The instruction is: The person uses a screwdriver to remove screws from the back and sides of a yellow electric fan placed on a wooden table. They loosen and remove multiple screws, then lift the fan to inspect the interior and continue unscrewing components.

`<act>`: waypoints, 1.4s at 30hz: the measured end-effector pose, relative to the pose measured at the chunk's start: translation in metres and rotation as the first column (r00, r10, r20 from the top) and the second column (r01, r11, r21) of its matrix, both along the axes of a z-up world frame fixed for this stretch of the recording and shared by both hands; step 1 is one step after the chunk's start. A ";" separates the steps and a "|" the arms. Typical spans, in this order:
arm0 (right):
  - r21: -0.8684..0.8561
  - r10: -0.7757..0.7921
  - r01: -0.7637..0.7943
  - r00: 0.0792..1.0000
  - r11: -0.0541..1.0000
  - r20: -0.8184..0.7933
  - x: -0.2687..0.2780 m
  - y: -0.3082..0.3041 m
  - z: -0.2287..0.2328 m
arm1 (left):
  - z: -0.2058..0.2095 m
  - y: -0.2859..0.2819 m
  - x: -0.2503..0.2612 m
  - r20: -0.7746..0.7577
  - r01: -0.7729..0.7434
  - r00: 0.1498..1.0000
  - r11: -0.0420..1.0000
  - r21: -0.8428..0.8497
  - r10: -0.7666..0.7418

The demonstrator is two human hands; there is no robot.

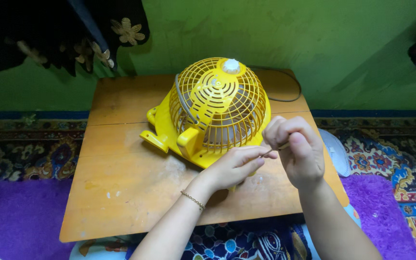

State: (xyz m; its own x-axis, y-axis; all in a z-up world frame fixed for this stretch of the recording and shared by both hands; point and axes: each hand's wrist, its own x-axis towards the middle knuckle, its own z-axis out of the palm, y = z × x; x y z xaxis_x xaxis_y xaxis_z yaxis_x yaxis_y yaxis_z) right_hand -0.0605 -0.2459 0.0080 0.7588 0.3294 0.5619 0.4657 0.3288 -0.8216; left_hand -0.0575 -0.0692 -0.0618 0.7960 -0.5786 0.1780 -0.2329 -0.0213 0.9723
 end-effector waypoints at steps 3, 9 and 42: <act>-0.127 -0.086 0.085 0.996 0.988 -0.002 -0.003 0.000 0.019 | 0.002 -0.002 0.001 0.016 -0.047 0.999 0.999 -0.007 0.047; 0.131 -0.063 0.100 0.963 0.986 -0.263 -0.016 0.000 0.032 | 0.009 -0.003 -0.005 -0.090 -0.057 0.994 0.995 0.077 0.064; 0.041 0.159 -0.154 0.953 0.987 -0.257 0.014 -0.036 0.018 | -0.008 -0.016 0.006 0.002 -0.084 0.996 0.996 0.023 0.084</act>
State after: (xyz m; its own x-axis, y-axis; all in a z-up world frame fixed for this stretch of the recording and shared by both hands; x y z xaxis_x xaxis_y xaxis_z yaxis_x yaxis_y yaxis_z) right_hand -0.0467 -0.2823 0.0261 0.8188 0.4460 0.3615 0.1797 0.3989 -0.8992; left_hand -0.0514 -0.0851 -0.0694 0.8418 -0.5136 0.1658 -0.2298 -0.0632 0.9712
